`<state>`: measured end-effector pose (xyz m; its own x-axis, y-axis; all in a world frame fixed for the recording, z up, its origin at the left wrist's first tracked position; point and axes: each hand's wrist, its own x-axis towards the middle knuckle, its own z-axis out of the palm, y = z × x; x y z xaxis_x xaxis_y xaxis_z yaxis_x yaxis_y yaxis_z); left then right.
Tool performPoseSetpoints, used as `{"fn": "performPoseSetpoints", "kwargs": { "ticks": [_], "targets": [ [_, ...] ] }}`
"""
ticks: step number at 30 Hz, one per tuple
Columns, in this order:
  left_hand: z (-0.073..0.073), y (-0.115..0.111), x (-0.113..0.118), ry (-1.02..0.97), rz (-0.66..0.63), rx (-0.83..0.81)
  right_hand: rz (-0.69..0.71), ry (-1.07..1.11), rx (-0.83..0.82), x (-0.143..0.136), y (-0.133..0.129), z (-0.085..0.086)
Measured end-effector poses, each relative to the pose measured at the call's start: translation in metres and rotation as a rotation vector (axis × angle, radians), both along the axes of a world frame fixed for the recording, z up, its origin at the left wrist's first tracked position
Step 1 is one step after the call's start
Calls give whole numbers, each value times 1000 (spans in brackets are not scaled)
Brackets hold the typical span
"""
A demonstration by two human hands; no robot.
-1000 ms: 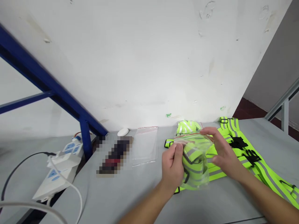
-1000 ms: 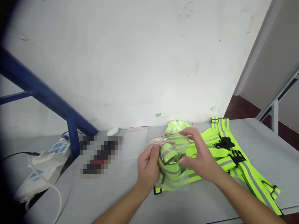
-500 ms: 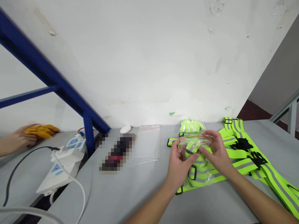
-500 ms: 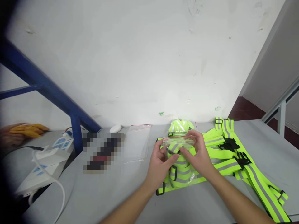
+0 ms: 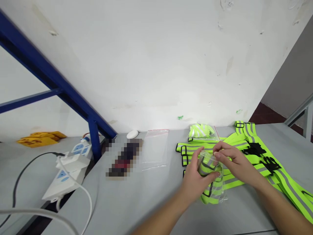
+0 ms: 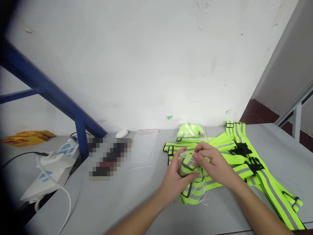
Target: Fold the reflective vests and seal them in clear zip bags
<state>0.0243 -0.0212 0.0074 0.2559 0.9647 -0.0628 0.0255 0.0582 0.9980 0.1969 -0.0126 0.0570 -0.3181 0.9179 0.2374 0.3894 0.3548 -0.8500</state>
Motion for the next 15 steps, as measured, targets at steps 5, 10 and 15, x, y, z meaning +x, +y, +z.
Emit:
{"fn": "performPoseSetpoints", "kwargs": {
  "ticks": [5,10,15],
  "targets": [
    [4,-1,-1,-47,-53,-4,-38,-80,-40,12,7,12],
    [15,3,-6,-190,-187,-80,259,-438,-136,33,24,42],
    [21,11,-13,-231,-264,-114,334,-524,-62,27,30,54]
  ]
}}
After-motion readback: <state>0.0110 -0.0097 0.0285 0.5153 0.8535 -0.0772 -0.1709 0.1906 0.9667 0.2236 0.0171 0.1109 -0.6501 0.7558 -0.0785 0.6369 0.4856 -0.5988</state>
